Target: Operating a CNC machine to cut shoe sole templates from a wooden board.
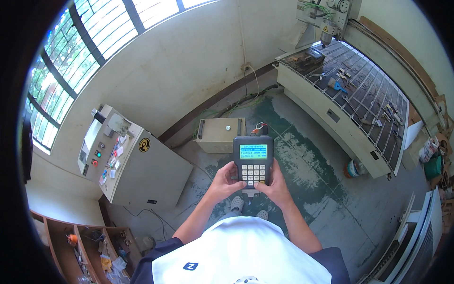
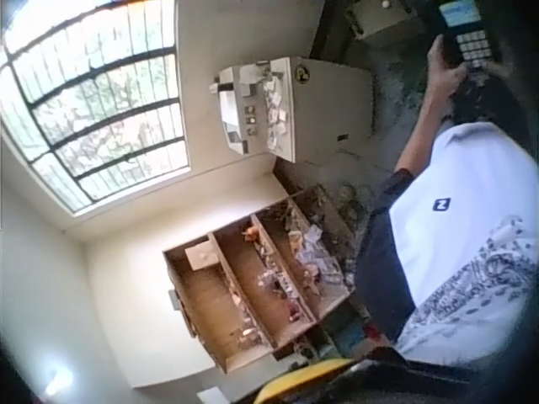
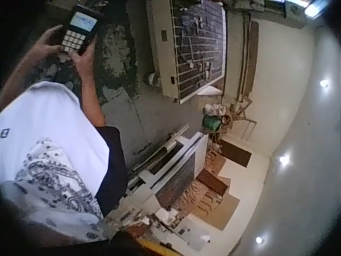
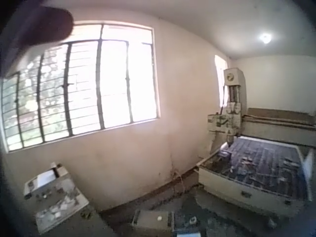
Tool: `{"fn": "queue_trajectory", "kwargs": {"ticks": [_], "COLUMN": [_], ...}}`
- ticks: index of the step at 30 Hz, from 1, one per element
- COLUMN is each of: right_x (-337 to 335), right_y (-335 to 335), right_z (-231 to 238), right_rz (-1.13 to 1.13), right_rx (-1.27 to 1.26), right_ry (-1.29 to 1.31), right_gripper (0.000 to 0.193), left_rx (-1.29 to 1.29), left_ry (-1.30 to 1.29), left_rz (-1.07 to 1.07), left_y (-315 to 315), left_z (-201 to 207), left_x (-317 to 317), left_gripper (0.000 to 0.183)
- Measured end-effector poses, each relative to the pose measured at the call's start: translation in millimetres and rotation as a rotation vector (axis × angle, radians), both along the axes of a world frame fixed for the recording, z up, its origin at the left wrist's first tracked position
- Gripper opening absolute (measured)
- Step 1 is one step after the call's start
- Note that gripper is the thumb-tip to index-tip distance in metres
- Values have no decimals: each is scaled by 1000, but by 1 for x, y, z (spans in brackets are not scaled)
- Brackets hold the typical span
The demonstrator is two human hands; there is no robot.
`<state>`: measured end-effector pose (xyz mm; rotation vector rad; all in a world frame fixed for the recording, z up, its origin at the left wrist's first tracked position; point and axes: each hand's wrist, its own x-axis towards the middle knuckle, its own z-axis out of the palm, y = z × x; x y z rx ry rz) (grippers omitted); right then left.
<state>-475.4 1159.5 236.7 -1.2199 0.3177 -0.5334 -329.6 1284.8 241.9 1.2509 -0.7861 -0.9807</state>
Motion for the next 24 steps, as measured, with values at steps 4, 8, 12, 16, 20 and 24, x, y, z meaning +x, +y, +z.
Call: {"fn": "queue_trajectory", "kwargs": {"ticks": [4, 8, 12, 16, 20, 24], "right_x": [1, 4, 16, 52, 106, 196], "right_y": [1, 2, 5, 19, 41, 60], "right_z": [-1, -2, -6, -5, 7, 22], "right_rz": [4, 33, 91, 190, 296, 450], "right_rx": [-14, -24, 11, -1, -26, -71], "right_ry": [1, -9, 5, -19, -48, -80], "right_gripper": [80, 81, 82, 82, 82, 86], "left_rx": [29, 29, -20, 34, 62, 77], "left_ry": [-10, -16, -12, -104, -271, -412], "left_rz": [40, 63, 110, 284, 418, 603], "left_y": [2, 8, 19, 40, 72, 105], "left_z": [2, 1, -5, -6, 5, 23], "left_x": [-1, -3, 2, 25, 69, 134], "left_gripper": [52, 51, 46, 35, 30, 36]}}
